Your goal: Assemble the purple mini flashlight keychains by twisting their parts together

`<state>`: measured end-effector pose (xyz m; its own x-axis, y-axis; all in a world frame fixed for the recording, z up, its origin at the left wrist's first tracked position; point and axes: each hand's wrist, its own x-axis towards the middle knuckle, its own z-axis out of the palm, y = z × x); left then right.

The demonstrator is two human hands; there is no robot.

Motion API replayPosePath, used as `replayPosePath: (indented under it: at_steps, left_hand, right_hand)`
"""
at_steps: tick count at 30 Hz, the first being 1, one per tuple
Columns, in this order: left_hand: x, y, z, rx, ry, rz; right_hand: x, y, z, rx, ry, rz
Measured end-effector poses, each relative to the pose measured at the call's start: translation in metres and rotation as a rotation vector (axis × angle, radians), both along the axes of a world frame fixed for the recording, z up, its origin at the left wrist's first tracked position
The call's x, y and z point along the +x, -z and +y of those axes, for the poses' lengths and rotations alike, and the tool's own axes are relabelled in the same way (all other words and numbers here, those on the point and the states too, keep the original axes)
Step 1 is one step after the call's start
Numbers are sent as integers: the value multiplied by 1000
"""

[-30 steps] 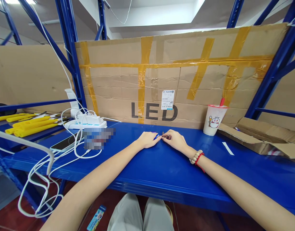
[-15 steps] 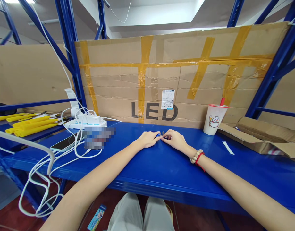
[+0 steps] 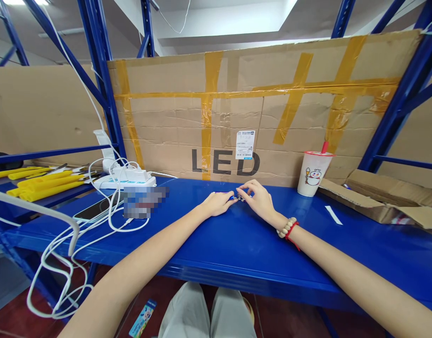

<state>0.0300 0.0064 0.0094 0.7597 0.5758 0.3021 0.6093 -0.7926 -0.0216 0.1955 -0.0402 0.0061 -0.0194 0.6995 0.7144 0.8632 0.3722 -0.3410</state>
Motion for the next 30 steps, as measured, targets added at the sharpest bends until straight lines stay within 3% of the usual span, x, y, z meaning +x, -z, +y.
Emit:
replayPosePath:
  at_steps: [8,16,19,24,26,30]
  left_hand:
    - [-1,-1,1,-29,-71,-3]
    - [2,1,1,66,-173,20]
    - [4,1,1,61,-216,-7]
    - [3,-1,0,15,-238,-26]
    - [2,-1,-1,8,-225,-14]
    - [2,0,0,20,-223,2]
  right_hand:
    - [-4,0,-2,67,-186,-77]
    - [-7,3,0,95,-288,-61]
    - [-5,3,3,79,-212,106]
    - [14,8,14,-103,130,186]
    - [21,12,20,-192,158,138]
    - [22,19,25,-281,78,3]
